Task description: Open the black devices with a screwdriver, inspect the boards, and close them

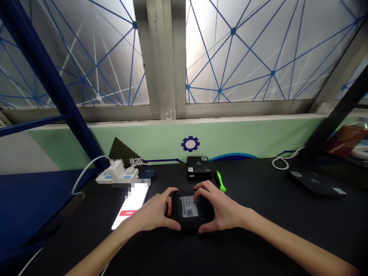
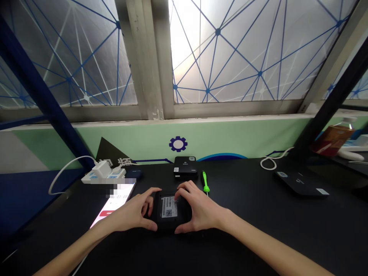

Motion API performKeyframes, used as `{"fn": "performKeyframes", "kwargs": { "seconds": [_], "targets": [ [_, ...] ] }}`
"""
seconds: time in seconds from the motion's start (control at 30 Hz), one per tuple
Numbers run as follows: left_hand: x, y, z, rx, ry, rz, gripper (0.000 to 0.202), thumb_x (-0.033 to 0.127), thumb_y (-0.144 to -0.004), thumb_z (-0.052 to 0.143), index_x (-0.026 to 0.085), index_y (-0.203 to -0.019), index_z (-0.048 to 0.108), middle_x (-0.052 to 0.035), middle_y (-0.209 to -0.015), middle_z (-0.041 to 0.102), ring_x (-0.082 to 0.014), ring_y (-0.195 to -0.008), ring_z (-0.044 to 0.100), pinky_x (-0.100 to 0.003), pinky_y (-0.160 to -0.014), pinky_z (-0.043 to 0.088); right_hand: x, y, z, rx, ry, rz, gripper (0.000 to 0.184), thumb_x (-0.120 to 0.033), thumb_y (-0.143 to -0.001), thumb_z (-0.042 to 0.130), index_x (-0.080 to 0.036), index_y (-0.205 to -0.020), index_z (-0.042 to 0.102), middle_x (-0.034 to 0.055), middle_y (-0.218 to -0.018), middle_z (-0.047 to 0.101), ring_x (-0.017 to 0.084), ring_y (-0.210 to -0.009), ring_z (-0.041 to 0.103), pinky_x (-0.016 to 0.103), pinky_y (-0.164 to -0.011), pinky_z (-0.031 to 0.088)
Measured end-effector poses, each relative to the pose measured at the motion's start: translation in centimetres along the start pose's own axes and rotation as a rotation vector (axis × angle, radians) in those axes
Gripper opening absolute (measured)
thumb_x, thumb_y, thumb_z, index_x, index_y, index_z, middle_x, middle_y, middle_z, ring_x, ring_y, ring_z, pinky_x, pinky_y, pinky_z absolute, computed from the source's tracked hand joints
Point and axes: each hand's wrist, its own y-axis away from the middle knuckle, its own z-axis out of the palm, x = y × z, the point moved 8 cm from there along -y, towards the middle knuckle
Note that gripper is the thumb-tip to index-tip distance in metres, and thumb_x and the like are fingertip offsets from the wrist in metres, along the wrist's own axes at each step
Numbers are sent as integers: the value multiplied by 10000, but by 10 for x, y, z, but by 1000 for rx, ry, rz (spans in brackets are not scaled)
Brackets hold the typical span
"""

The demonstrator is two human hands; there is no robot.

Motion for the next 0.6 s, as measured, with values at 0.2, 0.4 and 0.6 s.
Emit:
{"fn": "performKeyframes", "kwargs": {
  "seconds": [0.2,0.4,0.6],
  "targets": [
    [1,1,-1,1,-29,-17,1071,603,-644,855,280,-1524,336,43,-822,642,-246,-914,566,-284,-698,389,0,0,0,-1,-29,9,698,-546,-599,895,-220,-1118,562,111,-1289,485,301,-1190,477,407,-978,480],
    [0,4,-1,7,-33,-28,1126,655,-625,840,252,-1551,340,7,-890,639,-260,-948,571,-287,-703,421,-3,0,-1,-22,-24,-17,711,-533,-631,887,-220,-1179,559,118,-1313,503,305,-1211,482,412,-1004,463],
    [-4,5,1,9,-20,-21,1244,625,-544,895,254,-1574,305,-40,-1056,609,-264,-976,575,-315,-775,481,-2,2,-2,-32,-32,-12,708,-517,-643,882,-218,-1199,559,119,-1349,499,303,-1239,485,402,-1023,457]
  ]
}}
